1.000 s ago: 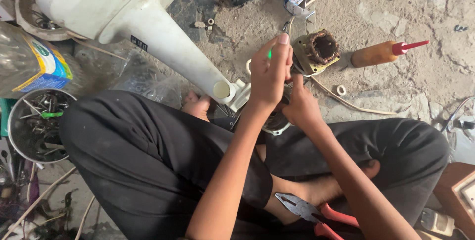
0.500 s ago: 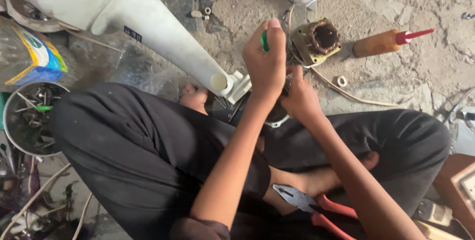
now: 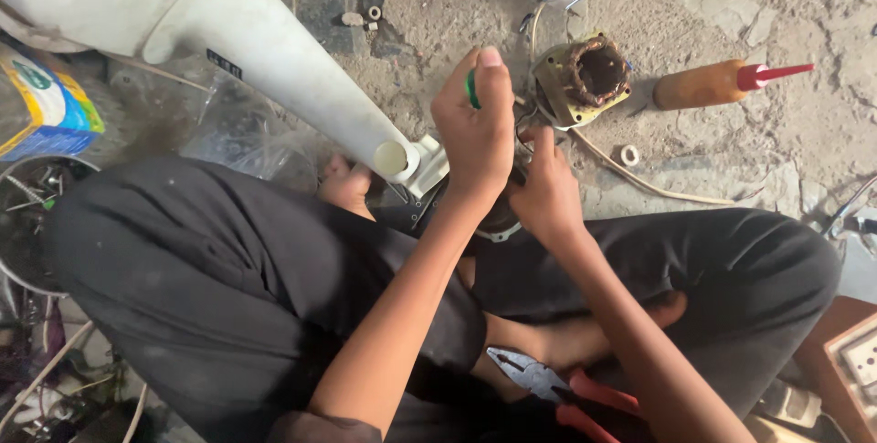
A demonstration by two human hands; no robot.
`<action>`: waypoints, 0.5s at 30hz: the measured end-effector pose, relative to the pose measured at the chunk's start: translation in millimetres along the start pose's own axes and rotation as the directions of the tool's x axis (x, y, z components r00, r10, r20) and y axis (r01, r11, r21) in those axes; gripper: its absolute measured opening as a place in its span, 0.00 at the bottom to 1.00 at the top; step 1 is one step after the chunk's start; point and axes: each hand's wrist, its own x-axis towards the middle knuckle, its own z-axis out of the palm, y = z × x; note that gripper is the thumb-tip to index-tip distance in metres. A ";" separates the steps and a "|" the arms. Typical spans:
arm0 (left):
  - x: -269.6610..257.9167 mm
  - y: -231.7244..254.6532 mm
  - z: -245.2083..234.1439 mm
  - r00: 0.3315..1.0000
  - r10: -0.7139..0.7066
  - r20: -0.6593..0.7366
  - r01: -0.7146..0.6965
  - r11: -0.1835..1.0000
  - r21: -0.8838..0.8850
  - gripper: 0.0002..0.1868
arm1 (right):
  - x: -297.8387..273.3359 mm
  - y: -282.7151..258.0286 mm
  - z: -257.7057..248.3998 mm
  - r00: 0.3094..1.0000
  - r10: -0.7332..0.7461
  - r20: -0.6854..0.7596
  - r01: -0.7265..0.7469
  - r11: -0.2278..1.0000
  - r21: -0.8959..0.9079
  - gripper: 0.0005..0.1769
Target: The person sits on the floor and works on a disassembled fan motor housing. They use a green screwdriver to manipulate internal components and wires, and occasionally use pliers to adjust parts within the motor casing.
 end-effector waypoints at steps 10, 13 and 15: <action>-14.4 3.3 -12.6 1.000 0.005 -0.016 -0.007 0.992 -0.128 0.22 | -4.4 -10.2 -5.0 0.994 0.110 -0.010 -0.110 0.994 0.024 0.38; -13.6 3.5 -9.9 1.000 -0.012 0.022 0.014 0.995 -0.095 0.22 | -3.0 -12.3 -5.6 0.995 0.095 0.004 -0.095 0.993 0.068 0.37; -14.6 3.0 -7.6 0.999 0.010 0.041 -0.006 0.995 -0.098 0.22 | 0.2 -13.4 -14.2 0.997 0.074 0.023 -0.076 0.986 0.146 0.39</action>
